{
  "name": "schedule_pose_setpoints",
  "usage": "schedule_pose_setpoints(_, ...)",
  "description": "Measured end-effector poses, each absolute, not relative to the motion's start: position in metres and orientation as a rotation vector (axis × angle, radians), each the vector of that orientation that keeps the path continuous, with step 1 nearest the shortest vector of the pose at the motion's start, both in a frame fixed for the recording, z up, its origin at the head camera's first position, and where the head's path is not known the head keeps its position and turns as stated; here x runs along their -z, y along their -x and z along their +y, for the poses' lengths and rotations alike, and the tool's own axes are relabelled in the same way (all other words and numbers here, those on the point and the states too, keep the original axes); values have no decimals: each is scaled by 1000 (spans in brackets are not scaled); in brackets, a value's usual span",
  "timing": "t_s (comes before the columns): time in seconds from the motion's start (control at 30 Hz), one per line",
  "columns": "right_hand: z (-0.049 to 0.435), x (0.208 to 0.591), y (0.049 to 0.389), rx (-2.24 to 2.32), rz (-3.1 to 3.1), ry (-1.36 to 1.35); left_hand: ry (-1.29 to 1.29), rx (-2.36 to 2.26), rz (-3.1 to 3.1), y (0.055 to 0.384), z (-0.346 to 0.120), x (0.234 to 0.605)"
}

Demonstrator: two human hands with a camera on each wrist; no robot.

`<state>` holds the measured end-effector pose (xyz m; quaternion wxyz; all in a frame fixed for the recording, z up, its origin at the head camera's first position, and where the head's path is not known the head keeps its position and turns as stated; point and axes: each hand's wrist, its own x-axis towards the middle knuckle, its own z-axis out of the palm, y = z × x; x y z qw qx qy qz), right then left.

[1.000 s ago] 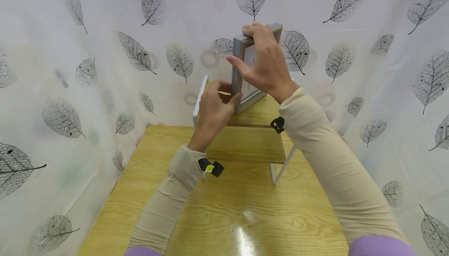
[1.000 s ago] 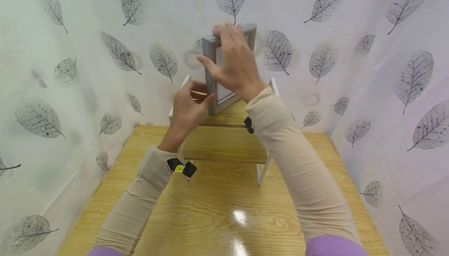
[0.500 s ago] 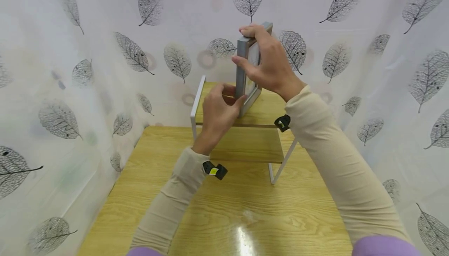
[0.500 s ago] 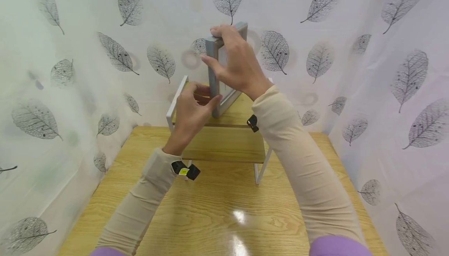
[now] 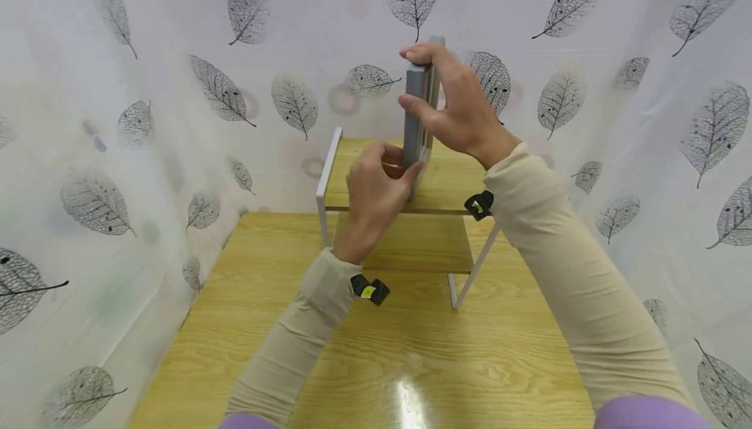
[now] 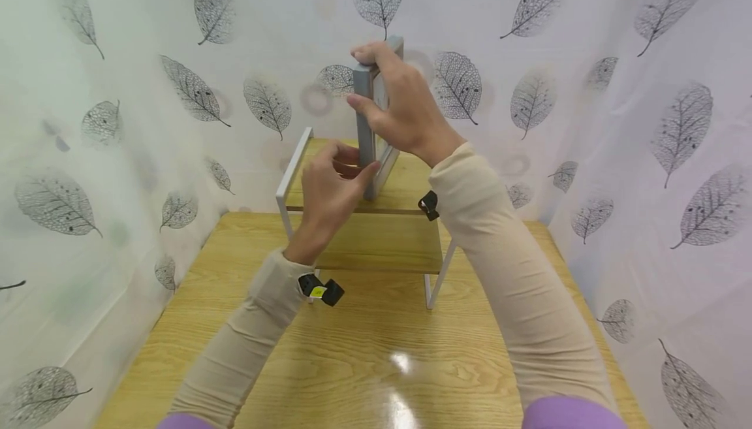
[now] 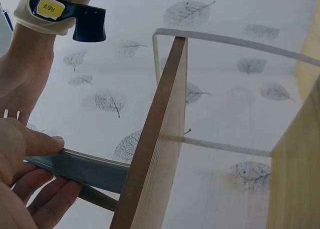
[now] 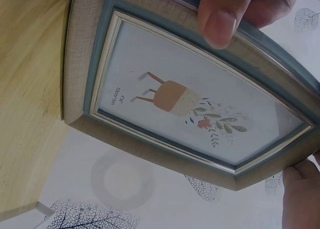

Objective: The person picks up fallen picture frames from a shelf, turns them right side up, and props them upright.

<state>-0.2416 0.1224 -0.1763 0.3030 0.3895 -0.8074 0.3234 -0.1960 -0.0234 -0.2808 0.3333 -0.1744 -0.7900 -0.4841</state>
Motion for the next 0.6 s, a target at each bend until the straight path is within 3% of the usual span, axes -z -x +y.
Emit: schedule_pose_setpoints(0.6,135,179,254,-1001,-1960,-1280,492,1217,-1972,195,-11,287)
